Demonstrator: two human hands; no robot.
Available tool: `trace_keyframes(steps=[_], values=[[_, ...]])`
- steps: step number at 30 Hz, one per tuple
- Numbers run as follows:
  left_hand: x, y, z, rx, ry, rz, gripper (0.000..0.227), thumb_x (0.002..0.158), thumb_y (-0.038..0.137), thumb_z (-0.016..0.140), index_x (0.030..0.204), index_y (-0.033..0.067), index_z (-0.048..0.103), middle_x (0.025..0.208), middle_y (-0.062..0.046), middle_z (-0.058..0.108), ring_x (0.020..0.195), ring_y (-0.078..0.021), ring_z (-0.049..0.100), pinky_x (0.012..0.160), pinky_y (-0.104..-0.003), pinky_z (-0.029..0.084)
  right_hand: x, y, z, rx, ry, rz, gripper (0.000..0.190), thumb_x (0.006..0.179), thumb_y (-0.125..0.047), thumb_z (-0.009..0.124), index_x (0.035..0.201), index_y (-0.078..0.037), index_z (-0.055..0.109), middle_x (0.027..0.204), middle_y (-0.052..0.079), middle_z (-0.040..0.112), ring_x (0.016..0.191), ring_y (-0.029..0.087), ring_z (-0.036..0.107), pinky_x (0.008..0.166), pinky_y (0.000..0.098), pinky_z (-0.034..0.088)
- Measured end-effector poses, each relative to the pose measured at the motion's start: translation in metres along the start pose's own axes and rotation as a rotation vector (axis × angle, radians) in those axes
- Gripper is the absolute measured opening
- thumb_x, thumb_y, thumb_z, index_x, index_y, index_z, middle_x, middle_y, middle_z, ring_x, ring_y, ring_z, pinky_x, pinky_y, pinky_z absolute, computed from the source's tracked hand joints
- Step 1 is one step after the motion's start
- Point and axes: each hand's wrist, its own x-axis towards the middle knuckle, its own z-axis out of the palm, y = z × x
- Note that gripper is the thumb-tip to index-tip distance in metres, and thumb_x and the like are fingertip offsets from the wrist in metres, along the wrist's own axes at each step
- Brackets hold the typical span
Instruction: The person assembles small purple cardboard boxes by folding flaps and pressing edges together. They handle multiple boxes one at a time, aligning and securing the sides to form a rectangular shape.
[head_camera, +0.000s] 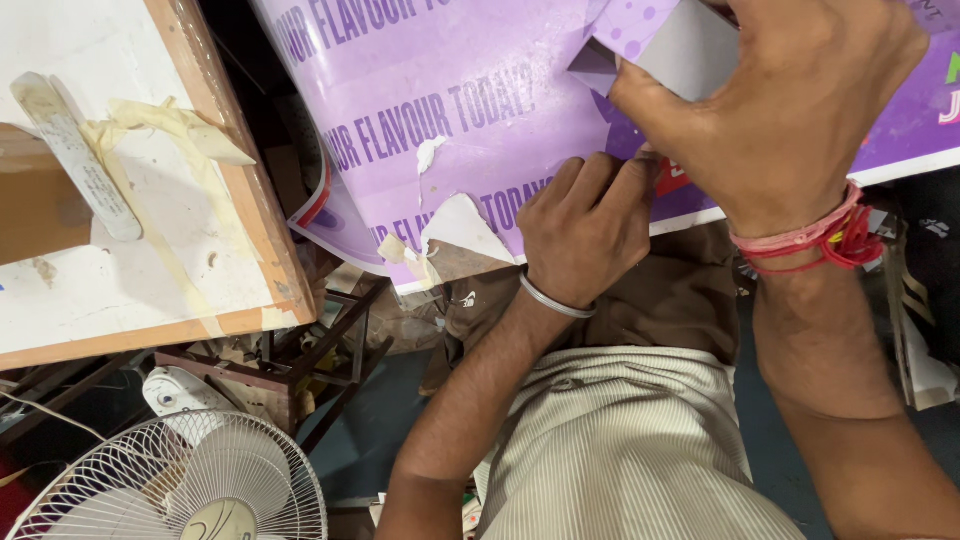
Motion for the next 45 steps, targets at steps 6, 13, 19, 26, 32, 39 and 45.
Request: trace_keyframes(steps=[6, 13, 19, 26, 32, 39, 45], values=[[-0.002, -0.001, -0.001, -0.012, -0.010, 0.006, 0.022, 0.091, 0.006, 0.075, 0.112, 0.0094, 0.071, 0.084, -0.003, 0.051, 0.074, -0.0202, 0.054, 0.059, -0.034, 0.045, -0.009, 0.001, 0.007, -0.089, -0.022, 0.036, 0.035, 0.082, -0.027, 0.079, 0.107, -0.006, 0.065, 0.103, 0.011, 0.061, 0.095, 0.030, 0.057, 0.082, 0.0416, 0.042], [-0.002, -0.002, -0.001, -0.005, -0.004, 0.010, 0.022, 0.092, 0.006, 0.075, 0.114, 0.0097, 0.071, 0.085, -0.003, 0.051, 0.075, -0.0200, 0.055, 0.060, -0.033, 0.046, -0.011, 0.003, 0.009, -0.080, -0.091, 0.080, 0.037, 0.082, -0.028, 0.078, 0.108, -0.004, 0.067, 0.104, 0.015, 0.061, 0.097, 0.033, 0.056, 0.084, 0.0457, 0.041], [-0.001, -0.001, -0.001, -0.007, 0.008, 0.012, 0.017, 0.092, 0.006, 0.076, 0.107, 0.0089, 0.070, 0.084, -0.003, 0.051, 0.073, -0.0198, 0.055, 0.059, -0.033, 0.045, -0.003, 0.003, 0.004, -0.019, -0.114, 0.034, 0.037, 0.083, -0.028, 0.079, 0.108, -0.002, 0.068, 0.095, 0.013, 0.065, 0.084, 0.030, 0.062, 0.076, 0.0424, 0.046], [-0.003, -0.001, 0.002, -0.033, 0.021, -0.025, 0.012, 0.091, 0.005, 0.074, 0.093, 0.0101, 0.064, 0.083, -0.002, 0.054, 0.075, -0.0207, 0.058, 0.061, -0.034, 0.047, -0.001, 0.008, 0.004, 0.117, -0.159, 0.054, 0.038, 0.091, -0.031, 0.080, 0.112, 0.000, 0.071, 0.081, 0.011, 0.065, 0.074, 0.030, 0.065, 0.073, 0.0404, 0.050], [-0.004, 0.002, 0.000, -0.068, 0.014, -0.008, 0.010, 0.091, 0.005, 0.072, 0.095, 0.0106, 0.065, 0.084, -0.003, 0.055, 0.074, -0.0210, 0.062, 0.062, -0.035, 0.048, 0.003, 0.001, 0.000, 0.013, -0.061, -0.040, 0.037, 0.088, -0.028, 0.082, 0.109, -0.001, 0.069, 0.086, 0.010, 0.065, 0.076, 0.027, 0.064, 0.073, 0.0365, 0.049], [-0.002, -0.001, 0.002, -0.001, 0.042, -0.031, 0.010, 0.087, 0.004, 0.070, 0.093, 0.0084, 0.064, 0.085, -0.006, 0.056, 0.070, -0.0244, 0.059, 0.064, -0.038, 0.047, -0.012, 0.010, -0.003, 0.213, -0.079, 0.023, 0.033, 0.092, -0.019, 0.081, 0.111, 0.002, 0.065, 0.096, 0.015, 0.067, 0.087, 0.032, 0.066, 0.078, 0.0376, 0.050], [-0.002, 0.003, 0.000, -0.028, 0.013, -0.014, 0.011, 0.094, 0.007, 0.074, 0.091, 0.0113, 0.064, 0.079, -0.003, 0.052, 0.063, -0.0204, 0.056, 0.059, -0.037, 0.044, -0.066, 0.030, 0.003, 0.392, 0.147, 0.059, 0.043, 0.090, -0.023, 0.081, 0.115, 0.006, 0.062, 0.105, 0.017, 0.067, 0.093, 0.031, 0.068, 0.084, 0.0367, 0.051]])
